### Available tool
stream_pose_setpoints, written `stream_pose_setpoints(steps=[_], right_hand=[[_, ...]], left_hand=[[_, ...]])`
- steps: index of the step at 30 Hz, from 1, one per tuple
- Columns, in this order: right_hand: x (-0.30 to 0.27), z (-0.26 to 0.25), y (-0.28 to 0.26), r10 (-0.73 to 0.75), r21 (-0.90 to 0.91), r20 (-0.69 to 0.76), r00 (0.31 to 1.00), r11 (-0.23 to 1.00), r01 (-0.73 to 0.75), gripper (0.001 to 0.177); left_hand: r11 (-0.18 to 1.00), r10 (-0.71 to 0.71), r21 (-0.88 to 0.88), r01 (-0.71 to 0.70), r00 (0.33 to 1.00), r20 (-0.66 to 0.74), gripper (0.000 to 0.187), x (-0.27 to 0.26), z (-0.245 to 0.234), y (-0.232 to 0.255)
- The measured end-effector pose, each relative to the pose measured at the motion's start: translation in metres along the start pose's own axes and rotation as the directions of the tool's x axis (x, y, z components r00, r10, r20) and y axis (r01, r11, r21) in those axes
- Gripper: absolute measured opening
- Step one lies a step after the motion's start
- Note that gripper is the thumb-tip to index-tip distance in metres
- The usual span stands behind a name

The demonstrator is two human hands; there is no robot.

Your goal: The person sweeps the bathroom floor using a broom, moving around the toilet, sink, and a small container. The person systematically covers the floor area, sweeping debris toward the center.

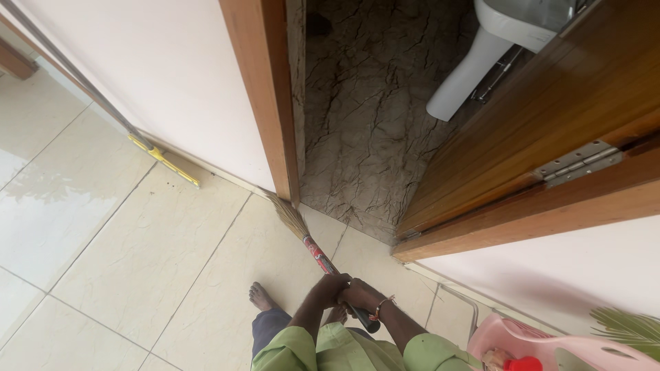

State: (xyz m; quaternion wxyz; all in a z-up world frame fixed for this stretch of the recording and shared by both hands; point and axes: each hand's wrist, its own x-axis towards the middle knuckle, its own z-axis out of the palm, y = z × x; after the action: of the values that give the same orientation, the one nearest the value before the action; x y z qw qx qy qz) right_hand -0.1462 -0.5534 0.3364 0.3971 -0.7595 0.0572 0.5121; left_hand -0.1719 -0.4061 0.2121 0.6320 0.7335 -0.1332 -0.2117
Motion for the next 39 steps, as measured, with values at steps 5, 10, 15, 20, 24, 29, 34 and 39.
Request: stream_pose_setpoints(steps=[5, 10, 15, 20, 24, 29, 34, 39], right_hand=[[-0.033, -0.03, 0.011, 0.039, 0.086, -0.058, 0.998, 0.996, -0.034, 0.018], [-0.053, -0.061, 0.021, 0.061, 0.047, -0.085, 0.994, 0.997, -0.057, 0.023], [-0.054, -0.079, 0.037, 0.105, 0.107, -0.116, 0.988, 0.99, -0.093, 0.021], [-0.045, -0.079, 0.03, 0.122, 0.38, -0.29, 0.949, 0.925, -0.003, 0.024], [-0.035, -0.096, 0.005, 0.081, 0.417, -0.418, 0.905, 0.902, 0.111, 0.022], [-0.011, -0.122, -0.044, 0.073, 0.453, -0.483, 0.873, 0.874, 0.178, 0.024], [0.008, -0.137, -0.109, 0.038, 0.471, -0.573, 0.819, 0.832, 0.292, 0.028], [0.025, -0.166, -0.172, 0.088, 0.461, -0.636, 0.766, 0.84, 0.286, 0.03]], left_hand=[[0.991, 0.106, -0.084, -0.106, 0.994, 0.006, 0.043, 0.035, 0.02, 0.011], [0.988, 0.141, -0.088, -0.13, 0.981, 0.132, 0.039, 0.059, 0.04, 0.023], [0.378, -0.442, -0.683, 0.625, 0.77, 0.46, 0.034, 0.092, 0.066, 0.033], [0.585, -0.551, -0.581, 0.565, 0.803, 0.226, 0.029, 0.134, 0.064, 0.036], [0.664, -0.559, -0.519, 0.539, 0.818, 0.134, 0.03, 0.181, 0.048, 0.039], [0.497, -0.565, -0.731, 0.467, 0.814, 0.136, 0.026, 0.251, -0.005, 0.05], [0.448, -0.599, -0.78, 0.437, 0.795, 0.101, 0.025, 0.326, -0.081, 0.08], [0.575, -0.582, -0.723, 0.384, 0.813, -0.031, 0.023, 0.386, -0.133, 0.127]])
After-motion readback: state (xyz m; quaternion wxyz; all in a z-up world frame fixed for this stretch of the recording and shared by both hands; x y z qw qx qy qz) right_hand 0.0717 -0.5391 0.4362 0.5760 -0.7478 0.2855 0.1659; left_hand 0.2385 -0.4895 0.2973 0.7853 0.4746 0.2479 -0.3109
